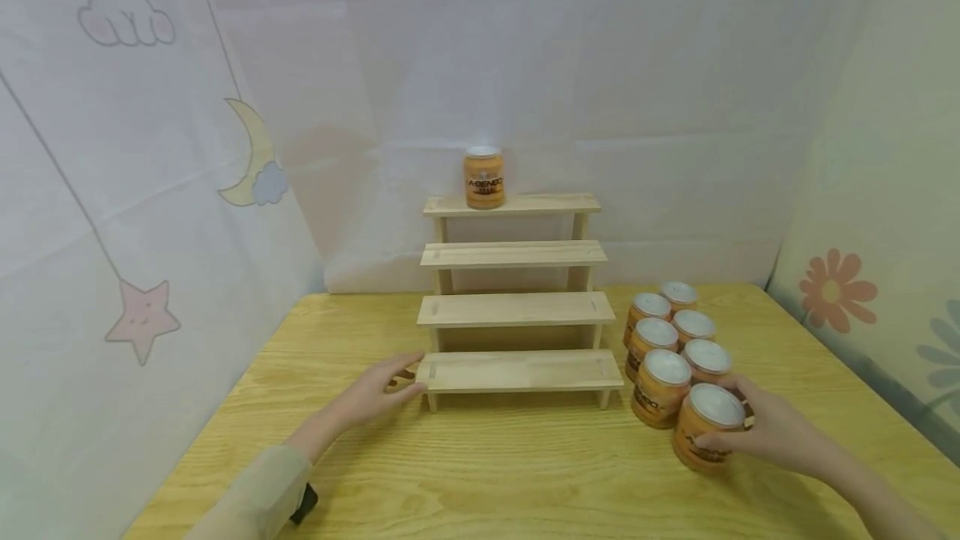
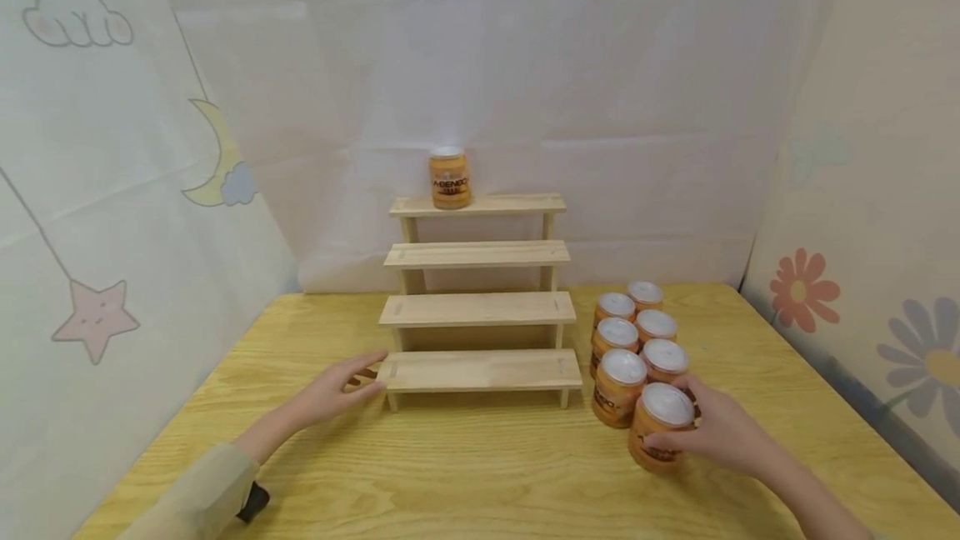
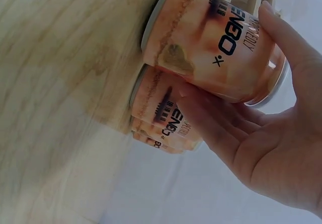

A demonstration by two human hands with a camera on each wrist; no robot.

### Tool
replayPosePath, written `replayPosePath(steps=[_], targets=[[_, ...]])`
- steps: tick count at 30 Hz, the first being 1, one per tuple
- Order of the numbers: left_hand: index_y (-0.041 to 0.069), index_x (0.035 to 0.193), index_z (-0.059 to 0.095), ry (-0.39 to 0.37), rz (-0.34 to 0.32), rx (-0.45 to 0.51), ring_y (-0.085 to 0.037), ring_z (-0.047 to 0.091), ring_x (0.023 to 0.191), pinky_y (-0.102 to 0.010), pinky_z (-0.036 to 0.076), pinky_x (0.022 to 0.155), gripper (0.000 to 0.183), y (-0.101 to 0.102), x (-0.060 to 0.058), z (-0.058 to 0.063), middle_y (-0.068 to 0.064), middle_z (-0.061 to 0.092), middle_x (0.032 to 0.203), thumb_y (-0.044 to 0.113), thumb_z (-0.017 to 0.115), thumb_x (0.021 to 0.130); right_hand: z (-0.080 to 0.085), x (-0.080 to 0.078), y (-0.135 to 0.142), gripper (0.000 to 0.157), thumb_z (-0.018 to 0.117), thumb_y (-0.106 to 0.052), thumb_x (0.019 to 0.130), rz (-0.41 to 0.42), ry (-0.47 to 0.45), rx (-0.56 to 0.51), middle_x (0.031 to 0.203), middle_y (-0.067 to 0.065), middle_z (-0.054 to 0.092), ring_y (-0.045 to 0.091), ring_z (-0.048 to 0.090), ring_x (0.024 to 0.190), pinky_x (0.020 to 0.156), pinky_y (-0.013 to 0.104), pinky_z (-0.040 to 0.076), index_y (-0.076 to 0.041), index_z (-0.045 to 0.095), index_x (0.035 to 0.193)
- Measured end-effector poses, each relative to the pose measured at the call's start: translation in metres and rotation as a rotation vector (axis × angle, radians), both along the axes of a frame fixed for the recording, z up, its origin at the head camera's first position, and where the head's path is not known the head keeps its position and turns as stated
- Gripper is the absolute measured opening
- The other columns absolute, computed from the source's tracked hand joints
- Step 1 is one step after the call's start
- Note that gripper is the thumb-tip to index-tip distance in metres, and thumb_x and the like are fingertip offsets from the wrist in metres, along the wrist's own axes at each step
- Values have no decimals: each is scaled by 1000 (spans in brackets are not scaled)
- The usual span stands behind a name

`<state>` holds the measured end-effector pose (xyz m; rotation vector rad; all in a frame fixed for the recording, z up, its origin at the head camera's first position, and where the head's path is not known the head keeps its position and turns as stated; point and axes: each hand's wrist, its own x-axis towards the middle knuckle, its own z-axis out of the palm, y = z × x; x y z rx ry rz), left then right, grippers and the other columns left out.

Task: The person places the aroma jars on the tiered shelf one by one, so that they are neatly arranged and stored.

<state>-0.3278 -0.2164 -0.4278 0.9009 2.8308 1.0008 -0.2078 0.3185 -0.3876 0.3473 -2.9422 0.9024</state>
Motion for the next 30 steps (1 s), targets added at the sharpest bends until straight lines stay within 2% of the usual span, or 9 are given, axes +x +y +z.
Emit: replayPosePath(steps=[3,5,8,12,15,17,24,26,30], targets=[[8,145,35,-1,1,-4,-34,54,117,-52,45,96,67,-1,-1,-1,-17,42,143,47,52,94,2,0,1,59,77,-41,75,9,-4,-2,98,4,65,12,60,88,62,22,50,-5,49,114],[9,145,35,-4,3,-5,-33,54,117,-52,45,96,67,-1,-1,-1,-17,41,144,47,52,93,2,1,3,59,77,-40,76,8,-7,-3,97,3,65,10,60,87,63,22,50,-4,50,114],[10,146,35,-15,13,-5,-32,53,118,-52,44,97,67,-1,0,-1,-15,41,144,48,52,93,4,2,4,63,76,-39,77,-19,20,-11,105,7,64,7,59,88,64,22,50,-2,49,120],[11,146,34,-18,21,-10,-32,53,118,-51,44,98,67,0,0,0,-15,40,145,47,52,93,14,3,5,67,76,-37,78,-76,79,-27,114,14,61,11,61,91,65,21,50,-1,48,127],[10,146,34,-12,20,-14,-33,53,118,-51,44,97,66,0,0,0,-16,40,145,46,52,94,23,4,5,65,74,-36,80,-102,90,-50,116,16,60,21,62,95,65,22,51,-2,47,128],[10,146,34,-8,17,-18,-33,53,118,-51,45,97,66,1,0,1,-16,40,145,46,52,94,29,3,5,65,73,-38,81,-123,85,-58,117,15,59,21,61,95,64,23,51,-4,47,129],[12,146,34,-28,26,-17,-30,53,119,-49,45,97,66,0,0,1,-13,40,145,48,52,93,50,-2,3,61,71,-36,83,-131,119,-105,117,16,57,-8,51,87,62,25,51,-5,47,130],[12,146,34,-25,28,-19,-30,53,119,-49,45,97,66,0,0,1,-13,40,145,48,52,93,55,-5,1,60,71,-37,83,-133,137,-105,115,15,58,-11,50,85,61,25,51,-6,48,129],[11,146,34,-20,29,-21,-31,53,118,-49,45,97,66,1,1,2,-14,41,145,47,53,93,64,-13,-5,58,72,-41,82,-146,180,-77,110,14,61,-9,51,84,61,25,51,-8,51,125]])
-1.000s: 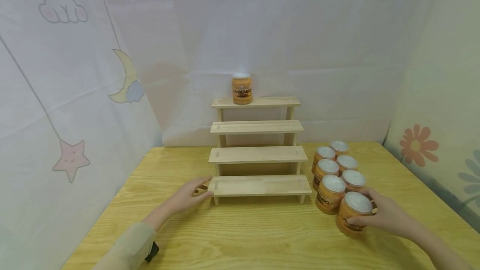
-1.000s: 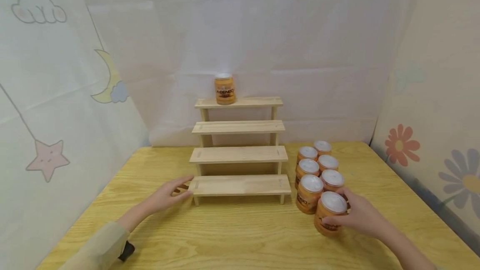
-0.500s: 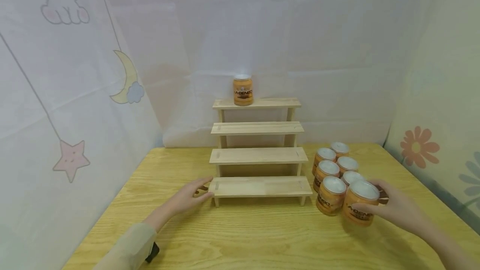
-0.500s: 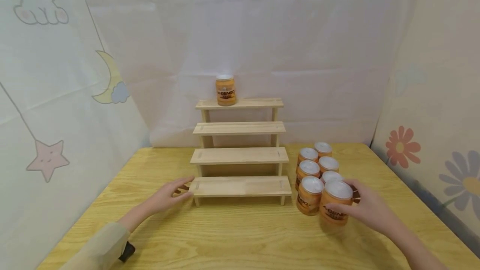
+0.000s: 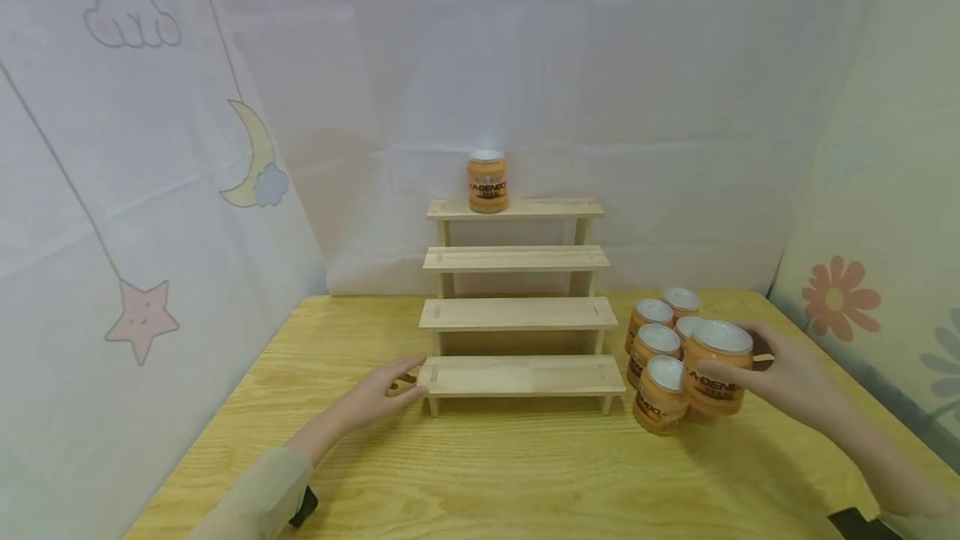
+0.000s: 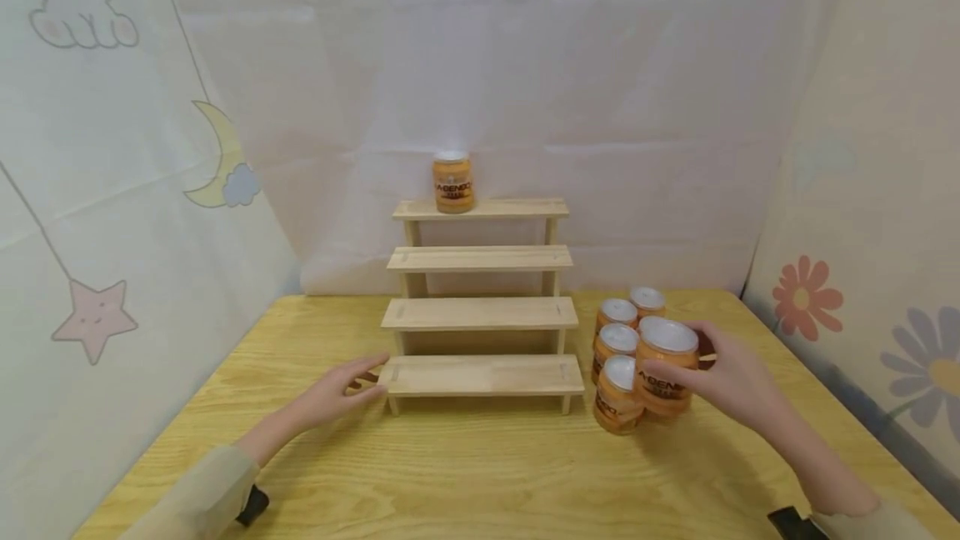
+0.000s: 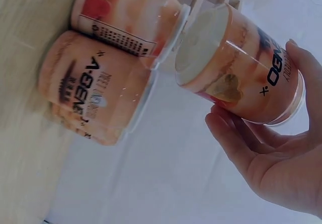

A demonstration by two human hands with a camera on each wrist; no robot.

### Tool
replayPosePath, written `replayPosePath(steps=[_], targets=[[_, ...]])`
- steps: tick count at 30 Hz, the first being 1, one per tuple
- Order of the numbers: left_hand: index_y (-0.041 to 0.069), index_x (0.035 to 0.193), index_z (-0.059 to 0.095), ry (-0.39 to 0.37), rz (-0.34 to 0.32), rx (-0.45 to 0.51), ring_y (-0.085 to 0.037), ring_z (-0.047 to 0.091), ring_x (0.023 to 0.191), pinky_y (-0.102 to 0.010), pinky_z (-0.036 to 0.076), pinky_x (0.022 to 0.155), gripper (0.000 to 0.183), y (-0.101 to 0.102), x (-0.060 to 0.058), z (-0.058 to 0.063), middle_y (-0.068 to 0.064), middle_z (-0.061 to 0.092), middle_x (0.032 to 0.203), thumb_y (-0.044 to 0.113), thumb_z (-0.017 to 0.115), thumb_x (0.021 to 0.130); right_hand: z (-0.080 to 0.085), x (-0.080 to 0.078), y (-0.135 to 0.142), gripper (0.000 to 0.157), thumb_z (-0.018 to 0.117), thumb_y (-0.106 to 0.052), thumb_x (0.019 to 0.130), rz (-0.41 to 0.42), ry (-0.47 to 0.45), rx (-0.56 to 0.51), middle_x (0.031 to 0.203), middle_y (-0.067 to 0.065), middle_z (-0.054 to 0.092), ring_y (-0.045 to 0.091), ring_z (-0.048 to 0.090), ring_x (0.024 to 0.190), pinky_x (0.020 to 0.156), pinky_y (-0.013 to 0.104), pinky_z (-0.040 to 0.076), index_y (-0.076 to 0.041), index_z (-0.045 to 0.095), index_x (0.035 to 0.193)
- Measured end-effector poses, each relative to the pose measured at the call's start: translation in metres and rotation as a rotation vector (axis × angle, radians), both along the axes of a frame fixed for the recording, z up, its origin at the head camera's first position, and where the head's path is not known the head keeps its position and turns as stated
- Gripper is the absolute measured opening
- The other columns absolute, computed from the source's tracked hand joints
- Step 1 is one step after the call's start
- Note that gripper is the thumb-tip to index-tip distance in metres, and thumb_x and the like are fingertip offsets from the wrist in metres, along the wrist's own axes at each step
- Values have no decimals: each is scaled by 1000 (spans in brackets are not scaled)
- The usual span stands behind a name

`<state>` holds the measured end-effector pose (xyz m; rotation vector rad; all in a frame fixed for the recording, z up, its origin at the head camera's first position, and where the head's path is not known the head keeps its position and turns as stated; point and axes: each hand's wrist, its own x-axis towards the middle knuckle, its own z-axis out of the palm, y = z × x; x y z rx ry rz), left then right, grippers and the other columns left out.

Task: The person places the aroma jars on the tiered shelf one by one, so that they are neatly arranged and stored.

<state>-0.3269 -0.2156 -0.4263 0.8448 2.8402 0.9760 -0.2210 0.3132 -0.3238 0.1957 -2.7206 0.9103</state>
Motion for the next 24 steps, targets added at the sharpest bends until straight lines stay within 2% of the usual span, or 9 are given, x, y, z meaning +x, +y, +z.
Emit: replayPosePath(steps=[2,8,10,13,19,24], targets=[[9,146,34,2,-6,-1,-32,53,118,-50,45,97,66,0,0,0,-15,41,145,46,52,94,5,-4,-4,59,71,-43,81,-9,10,14,109,13,61,-5,52,85,61,26,51,-9,51,125],[7,145,34,5,-26,12,-34,53,117,-52,45,96,66,0,1,1,-17,41,144,44,52,94,21,-16,-17,66,70,-47,81,0,21,21,115,13,56,26,56,100,64,33,50,-9,47,130],[8,145,35,11,-24,10,-34,54,117,-52,46,95,65,0,1,1,-17,42,144,44,52,94,26,-22,-20,70,70,-48,81,9,28,22,116,15,57,32,55,103,66,35,49,-8,45,133],[8,145,35,21,-19,2,-33,54,117,-51,46,95,65,0,1,1,-16,42,144,44,52,94,32,-33,-26,70,70,-47,82,32,49,10,114,15,58,32,55,103,67,36,49,-8,44,134],[10,146,34,13,-14,-1,-32,53,117,-50,46,96,65,0,2,0,-16,41,144,46,52,94,46,-55,-36,64,70,-41,83,90,112,-35,115,8,57,18,54,96,71,34,49,-12,45,134],[10,146,34,9,-17,-1,-32,53,117,-51,46,96,65,0,2,0,-16,41,144,46,51,94,65,-71,-47,68,68,-42,85,89,119,-72,118,12,56,19,53,99,75,36,48,-10,40,138]])
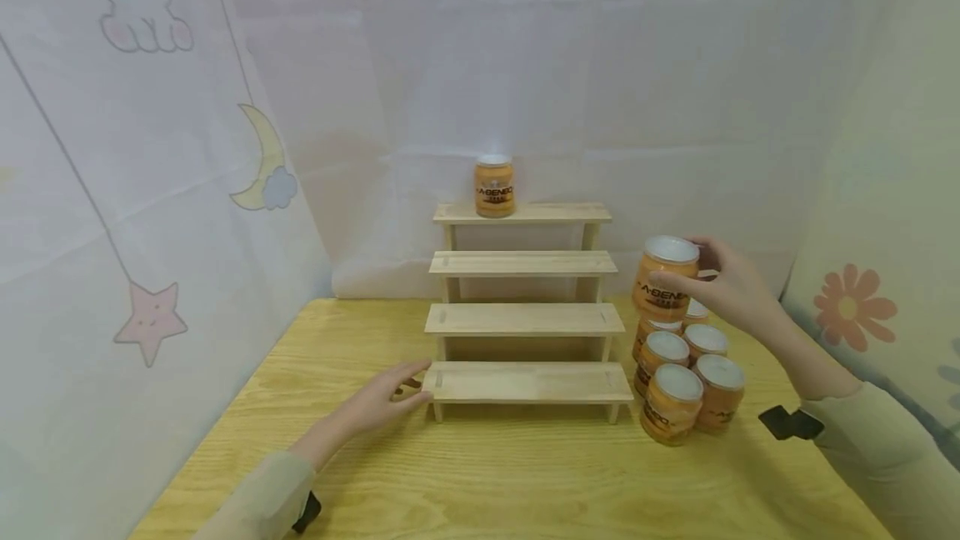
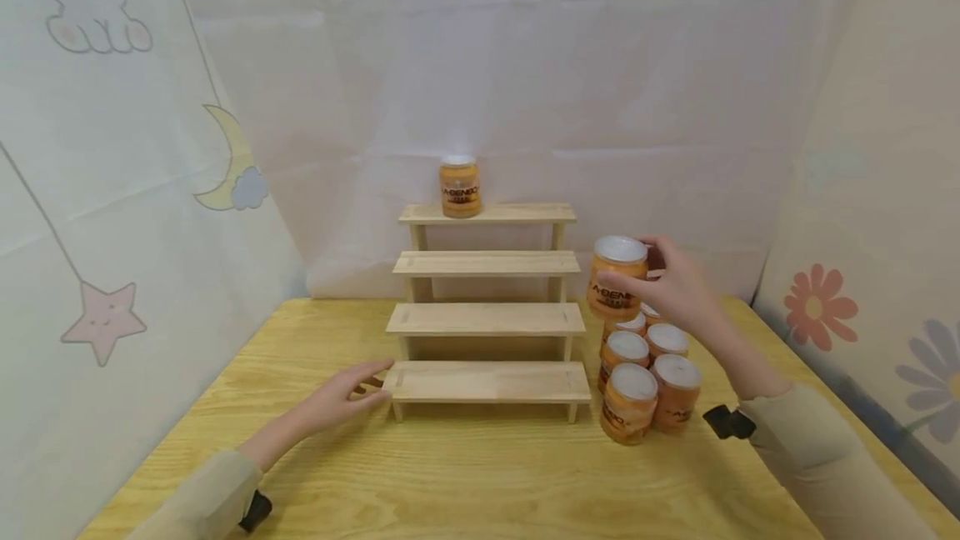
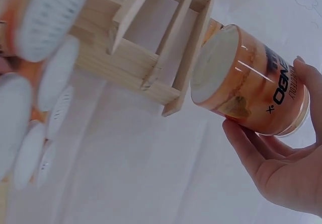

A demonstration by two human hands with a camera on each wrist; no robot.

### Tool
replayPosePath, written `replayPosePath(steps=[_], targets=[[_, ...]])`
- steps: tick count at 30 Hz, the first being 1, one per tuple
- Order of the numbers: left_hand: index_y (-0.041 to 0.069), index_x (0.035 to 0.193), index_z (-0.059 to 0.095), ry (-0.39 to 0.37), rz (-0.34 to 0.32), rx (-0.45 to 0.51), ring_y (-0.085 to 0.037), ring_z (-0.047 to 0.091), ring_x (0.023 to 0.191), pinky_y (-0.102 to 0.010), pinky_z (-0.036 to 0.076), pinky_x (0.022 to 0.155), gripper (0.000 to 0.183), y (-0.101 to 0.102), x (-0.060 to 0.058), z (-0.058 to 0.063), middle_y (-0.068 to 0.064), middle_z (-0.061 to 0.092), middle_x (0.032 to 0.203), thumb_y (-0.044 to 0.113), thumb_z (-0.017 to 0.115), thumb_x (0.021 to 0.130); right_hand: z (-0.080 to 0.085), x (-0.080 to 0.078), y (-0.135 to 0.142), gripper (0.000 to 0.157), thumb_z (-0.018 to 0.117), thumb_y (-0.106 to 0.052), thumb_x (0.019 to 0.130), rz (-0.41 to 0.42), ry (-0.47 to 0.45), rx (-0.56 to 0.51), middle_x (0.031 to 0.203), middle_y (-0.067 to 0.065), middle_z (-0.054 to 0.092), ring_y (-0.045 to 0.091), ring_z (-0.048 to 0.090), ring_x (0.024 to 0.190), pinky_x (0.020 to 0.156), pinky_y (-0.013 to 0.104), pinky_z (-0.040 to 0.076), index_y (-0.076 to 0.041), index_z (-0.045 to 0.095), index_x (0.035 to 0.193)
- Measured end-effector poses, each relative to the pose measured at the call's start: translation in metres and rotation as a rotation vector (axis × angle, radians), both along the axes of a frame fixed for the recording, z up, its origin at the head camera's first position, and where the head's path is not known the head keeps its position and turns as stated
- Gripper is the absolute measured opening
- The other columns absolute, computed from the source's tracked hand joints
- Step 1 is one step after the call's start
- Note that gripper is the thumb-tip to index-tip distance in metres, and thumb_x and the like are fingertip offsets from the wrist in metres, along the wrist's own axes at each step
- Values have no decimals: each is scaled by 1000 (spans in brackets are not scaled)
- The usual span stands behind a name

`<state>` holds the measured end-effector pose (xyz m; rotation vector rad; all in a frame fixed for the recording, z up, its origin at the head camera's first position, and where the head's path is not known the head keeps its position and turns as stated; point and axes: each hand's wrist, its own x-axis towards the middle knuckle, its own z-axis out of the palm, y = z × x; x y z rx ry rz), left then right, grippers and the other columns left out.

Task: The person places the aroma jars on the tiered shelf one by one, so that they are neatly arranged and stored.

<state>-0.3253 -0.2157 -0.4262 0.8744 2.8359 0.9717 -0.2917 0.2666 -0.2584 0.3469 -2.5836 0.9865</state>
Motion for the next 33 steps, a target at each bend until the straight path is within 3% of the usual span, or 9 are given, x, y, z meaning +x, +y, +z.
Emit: replayPosePath(steps=[8,14,27,33], targets=[[7,145,36,29,-17,-8,-31,55,115,-50,48,93,65,-1,-2,-2,-17,44,141,46,51,94,28,-29,-18,78,66,-48,84,19,-17,-114,126,17,53,28,51,111,87,49,43,-12,32,144],[5,144,36,33,-21,-7,-34,55,115,-51,47,93,66,0,-1,-2,-18,44,141,46,51,94,40,-53,-34,85,66,-54,80,19,-3,-176,130,16,53,28,51,116,91,49,43,-14,30,146],[6,144,36,50,-23,-19,-33,56,114,-49,48,93,66,-2,-2,-1,-18,45,140,46,51,94,51,-119,-67,90,68,-56,78,6,88,-314,132,18,54,28,54,117,96,45,45,-10,30,146],[6,144,36,36,-13,-4,-32,56,114,-49,47,94,67,-1,-1,-2,-18,45,141,46,51,94,50,-144,-81,85,69,-47,81,36,85,-367,134,21,51,30,51,120,99,45,45,-4,30,144]])
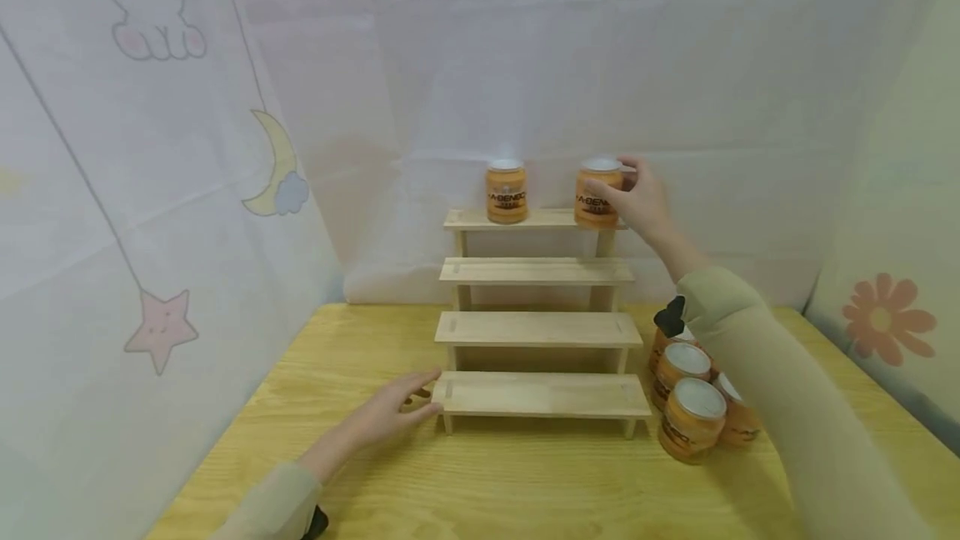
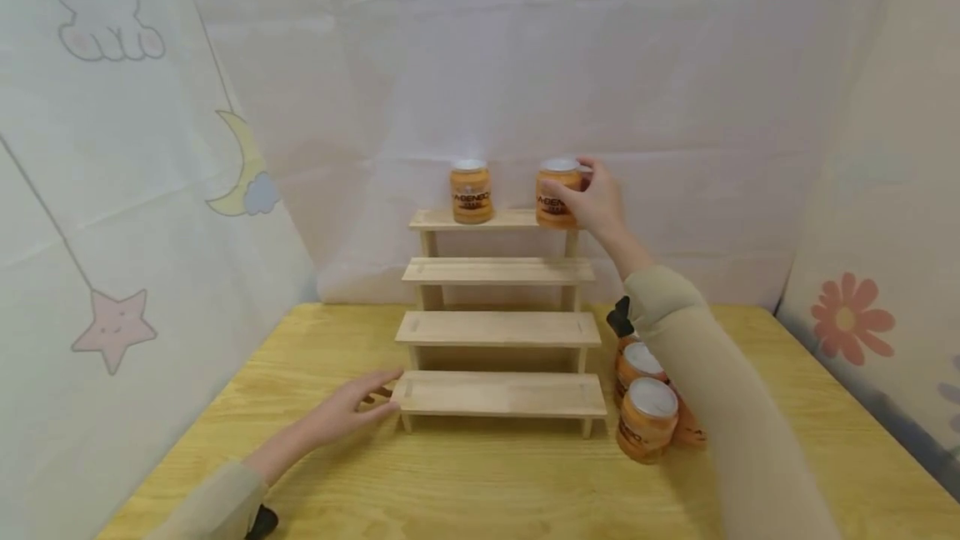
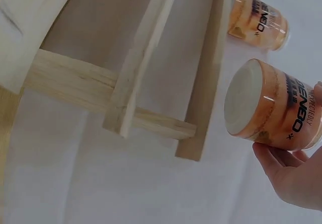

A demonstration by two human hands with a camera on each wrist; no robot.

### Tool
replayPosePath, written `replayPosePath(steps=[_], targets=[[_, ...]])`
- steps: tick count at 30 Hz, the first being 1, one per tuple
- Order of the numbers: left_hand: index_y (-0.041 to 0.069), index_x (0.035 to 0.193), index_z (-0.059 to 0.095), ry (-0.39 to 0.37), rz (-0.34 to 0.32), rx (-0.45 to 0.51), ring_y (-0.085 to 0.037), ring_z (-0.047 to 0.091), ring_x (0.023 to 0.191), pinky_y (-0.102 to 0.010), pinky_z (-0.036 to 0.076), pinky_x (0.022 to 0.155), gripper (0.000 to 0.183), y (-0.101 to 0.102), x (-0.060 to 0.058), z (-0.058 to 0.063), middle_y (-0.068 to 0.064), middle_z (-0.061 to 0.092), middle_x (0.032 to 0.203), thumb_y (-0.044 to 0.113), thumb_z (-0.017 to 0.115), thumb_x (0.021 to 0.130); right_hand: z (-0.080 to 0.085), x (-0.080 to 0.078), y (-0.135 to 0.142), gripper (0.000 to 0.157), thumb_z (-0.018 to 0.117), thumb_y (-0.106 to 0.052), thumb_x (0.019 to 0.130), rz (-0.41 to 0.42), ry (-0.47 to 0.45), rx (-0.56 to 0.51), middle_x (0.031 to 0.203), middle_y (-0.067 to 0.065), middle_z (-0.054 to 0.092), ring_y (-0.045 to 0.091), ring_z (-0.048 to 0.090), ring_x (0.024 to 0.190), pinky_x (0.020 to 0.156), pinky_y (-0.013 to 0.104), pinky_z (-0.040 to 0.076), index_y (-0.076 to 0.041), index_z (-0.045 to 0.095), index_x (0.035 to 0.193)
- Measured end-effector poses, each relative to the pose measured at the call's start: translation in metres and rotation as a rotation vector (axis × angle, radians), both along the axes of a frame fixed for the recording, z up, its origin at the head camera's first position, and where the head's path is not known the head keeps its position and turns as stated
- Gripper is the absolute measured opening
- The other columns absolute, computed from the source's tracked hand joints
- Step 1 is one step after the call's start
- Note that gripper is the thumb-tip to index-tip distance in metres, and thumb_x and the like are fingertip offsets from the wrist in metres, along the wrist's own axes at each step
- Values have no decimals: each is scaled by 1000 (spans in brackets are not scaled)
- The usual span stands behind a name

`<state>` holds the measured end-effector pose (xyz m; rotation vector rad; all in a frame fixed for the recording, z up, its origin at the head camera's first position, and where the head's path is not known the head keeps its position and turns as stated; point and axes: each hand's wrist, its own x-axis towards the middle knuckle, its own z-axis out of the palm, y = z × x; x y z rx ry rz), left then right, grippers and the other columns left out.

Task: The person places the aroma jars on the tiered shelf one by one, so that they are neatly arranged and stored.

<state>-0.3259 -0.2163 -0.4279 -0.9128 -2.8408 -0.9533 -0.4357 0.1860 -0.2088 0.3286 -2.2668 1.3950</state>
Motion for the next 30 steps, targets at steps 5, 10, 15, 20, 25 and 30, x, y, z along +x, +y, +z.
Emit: replayPosePath(steps=[5,10,15,20,25,30], targets=[[8,145,36,-10,10,-8,-31,55,116,-49,47,95,66,4,4,0,-16,44,142,47,51,94,-8,-11,-5,85,70,-46,81,17,-36,-45,136,20,49,29,49,123,100,44,44,-4,30,143],[9,146,35,-13,10,-18,-31,55,116,-48,47,95,66,6,6,1,-15,43,143,47,51,94,-13,-17,-9,85,68,-45,83,44,-22,-44,139,20,45,30,47,126,103,44,42,-4,27,145],[8,146,34,-25,16,-3,-33,54,116,-49,46,96,66,4,7,3,-17,43,143,46,51,94,-13,-19,-10,87,63,-52,84,45,-48,24,145,19,37,32,41,131,106,45,38,-10,23,149],[7,146,34,-39,7,-1,-34,54,117,-50,45,96,67,3,7,5,-18,42,144,46,50,94,-15,-15,-11,84,65,-49,84,57,-64,19,144,17,37,32,43,127,102,48,41,-12,24,148],[6,145,34,-41,2,2,-34,54,116,-51,45,96,67,1,5,5,-18,42,143,45,51,94,-18,-10,-16,88,71,-41,81,45,-82,-29,137,16,41,31,47,119,96,45,45,-9,23,147],[6,145,34,-37,0,0,-33,55,116,-51,46,96,67,1,4,3,-18,43,142,46,51,94,-21,-11,-20,87,74,-33,81,23,-75,-37,134,16,42,30,48,117,95,43,46,-9,23,147]])
